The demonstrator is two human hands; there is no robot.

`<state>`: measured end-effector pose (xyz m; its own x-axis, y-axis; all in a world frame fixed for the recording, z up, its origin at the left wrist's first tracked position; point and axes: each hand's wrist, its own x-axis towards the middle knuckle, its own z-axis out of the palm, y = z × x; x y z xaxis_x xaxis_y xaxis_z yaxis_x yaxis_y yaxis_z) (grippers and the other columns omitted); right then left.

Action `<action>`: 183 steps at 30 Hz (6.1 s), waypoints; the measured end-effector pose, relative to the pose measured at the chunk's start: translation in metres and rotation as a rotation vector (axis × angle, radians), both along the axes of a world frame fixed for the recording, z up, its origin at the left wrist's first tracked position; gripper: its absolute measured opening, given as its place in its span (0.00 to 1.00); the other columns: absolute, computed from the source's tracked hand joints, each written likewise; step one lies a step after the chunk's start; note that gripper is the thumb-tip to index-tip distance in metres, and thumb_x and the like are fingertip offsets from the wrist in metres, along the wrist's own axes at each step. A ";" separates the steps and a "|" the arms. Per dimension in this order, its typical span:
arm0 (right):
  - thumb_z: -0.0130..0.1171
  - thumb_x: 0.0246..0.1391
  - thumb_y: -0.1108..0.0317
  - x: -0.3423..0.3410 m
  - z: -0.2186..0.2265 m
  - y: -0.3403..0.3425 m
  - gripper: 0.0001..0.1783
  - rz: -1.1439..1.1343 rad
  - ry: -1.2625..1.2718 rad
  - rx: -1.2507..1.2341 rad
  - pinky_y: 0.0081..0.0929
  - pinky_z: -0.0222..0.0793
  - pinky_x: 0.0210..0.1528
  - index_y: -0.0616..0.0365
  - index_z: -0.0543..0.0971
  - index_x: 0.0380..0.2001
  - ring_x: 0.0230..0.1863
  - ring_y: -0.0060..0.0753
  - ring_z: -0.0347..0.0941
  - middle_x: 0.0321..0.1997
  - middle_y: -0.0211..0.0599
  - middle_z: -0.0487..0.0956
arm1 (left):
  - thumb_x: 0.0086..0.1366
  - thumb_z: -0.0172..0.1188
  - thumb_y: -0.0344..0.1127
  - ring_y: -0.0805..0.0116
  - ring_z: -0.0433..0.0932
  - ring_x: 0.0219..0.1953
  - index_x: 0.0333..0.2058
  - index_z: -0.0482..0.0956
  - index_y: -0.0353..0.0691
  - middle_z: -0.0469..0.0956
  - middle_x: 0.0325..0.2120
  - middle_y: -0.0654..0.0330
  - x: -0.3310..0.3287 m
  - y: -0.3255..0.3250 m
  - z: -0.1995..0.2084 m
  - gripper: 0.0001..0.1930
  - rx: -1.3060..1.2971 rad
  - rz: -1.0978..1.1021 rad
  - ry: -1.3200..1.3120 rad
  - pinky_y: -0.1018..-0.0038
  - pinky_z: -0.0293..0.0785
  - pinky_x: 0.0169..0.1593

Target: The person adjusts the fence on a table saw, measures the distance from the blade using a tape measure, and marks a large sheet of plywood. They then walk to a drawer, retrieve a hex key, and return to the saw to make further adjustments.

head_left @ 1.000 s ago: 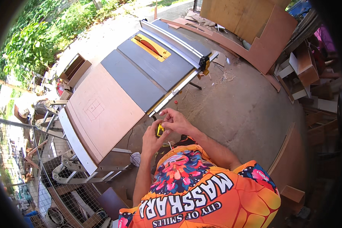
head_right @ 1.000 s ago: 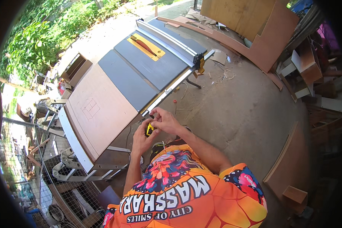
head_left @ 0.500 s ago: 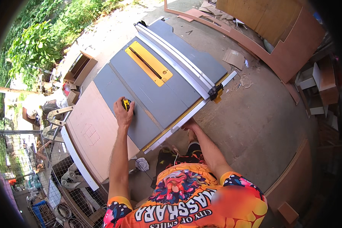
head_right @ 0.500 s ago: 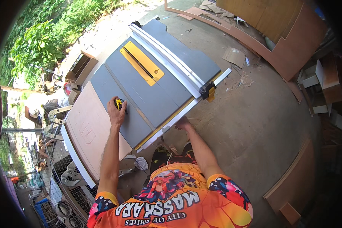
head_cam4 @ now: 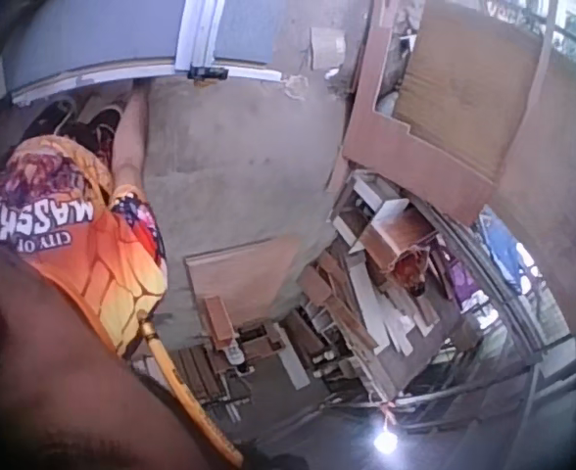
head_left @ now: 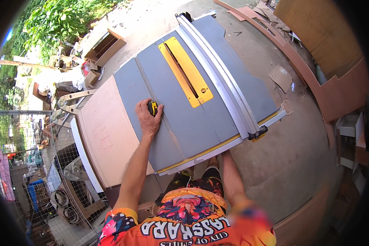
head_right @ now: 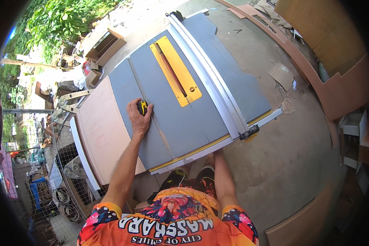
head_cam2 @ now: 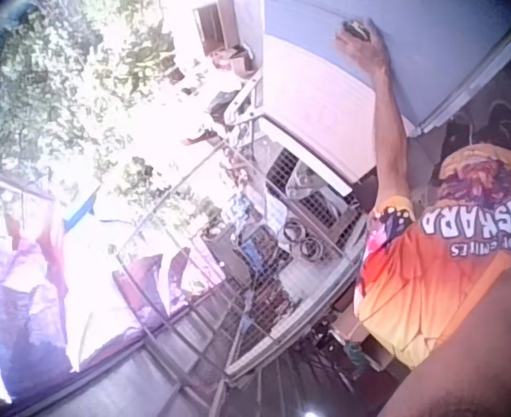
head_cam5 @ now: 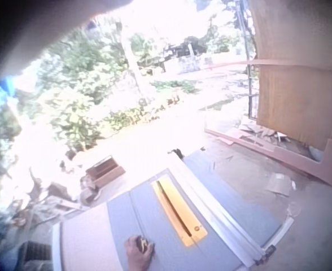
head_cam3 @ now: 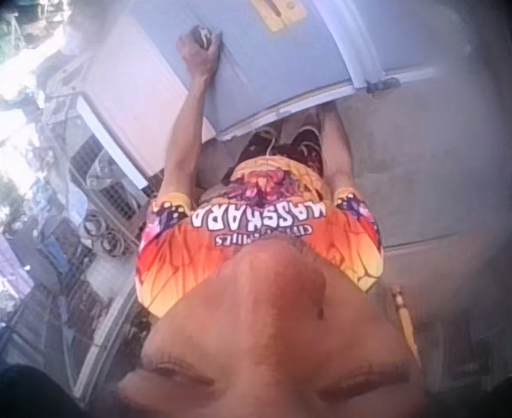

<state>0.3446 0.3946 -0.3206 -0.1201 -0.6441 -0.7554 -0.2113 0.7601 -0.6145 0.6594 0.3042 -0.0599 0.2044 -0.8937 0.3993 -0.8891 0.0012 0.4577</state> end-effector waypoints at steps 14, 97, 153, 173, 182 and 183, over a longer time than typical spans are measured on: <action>0.62 0.61 0.52 0.004 -0.009 0.030 0.28 -0.149 0.105 0.025 0.33 0.82 0.33 0.57 0.77 0.58 0.37 0.36 0.86 0.45 0.40 0.88 | 0.60 0.76 0.40 0.47 0.68 0.56 0.55 0.74 0.40 0.71 0.52 0.49 0.004 0.000 -0.001 0.28 -0.010 -0.034 0.066 0.54 0.68 0.59; 0.64 0.60 0.50 0.061 -0.117 0.031 0.21 -0.253 0.624 -0.183 0.45 0.82 0.41 0.58 0.86 0.42 0.41 0.52 0.86 0.40 0.51 0.87 | 0.68 0.69 0.46 0.51 0.69 0.55 0.56 0.73 0.37 0.72 0.49 0.49 -0.003 -0.003 -0.005 0.25 0.045 -0.257 -0.024 0.56 0.66 0.61; 0.70 0.61 0.57 -0.023 0.142 0.065 0.28 0.578 0.210 0.309 0.32 0.84 0.36 0.61 0.77 0.59 0.32 0.38 0.86 0.36 0.47 0.87 | 0.57 0.76 0.46 0.49 0.69 0.54 0.55 0.73 0.42 0.70 0.51 0.51 0.031 0.010 -0.009 0.31 -0.084 -0.087 0.351 0.55 0.68 0.59; 0.66 0.58 0.69 0.055 0.332 -0.054 0.27 0.538 -0.215 -0.647 0.30 0.76 0.36 0.58 0.73 0.61 0.33 0.31 0.81 0.33 0.38 0.82 | 0.61 0.70 0.36 0.52 0.82 0.46 0.66 0.66 0.39 0.82 0.41 0.51 -0.085 0.089 0.071 0.36 0.482 -0.356 0.612 0.60 0.78 0.49; 0.63 0.61 0.70 0.016 0.330 -0.134 0.27 0.431 -0.266 -0.683 0.27 0.72 0.34 0.59 0.70 0.62 0.31 0.24 0.76 0.29 0.32 0.77 | 0.65 0.70 0.49 0.53 0.81 0.41 0.48 0.82 0.47 0.82 0.38 0.56 -0.030 0.100 0.100 0.18 0.534 -0.100 -0.069 0.60 0.77 0.45; 0.63 0.60 0.71 0.011 0.340 -0.144 0.26 0.437 -0.207 -0.705 0.33 0.73 0.38 0.60 0.70 0.61 0.31 0.33 0.78 0.28 0.36 0.78 | 0.65 0.70 0.48 0.54 0.80 0.43 0.46 0.83 0.48 0.82 0.37 0.58 -0.018 0.103 0.102 0.16 0.550 -0.038 -0.128 0.61 0.77 0.45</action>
<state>0.3553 0.2506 0.0191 0.3446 -0.9283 -0.1397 -0.2273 0.0619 -0.9718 0.6416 0.4073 0.0421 0.1482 -0.9830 -0.1082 -0.9416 -0.1736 0.2884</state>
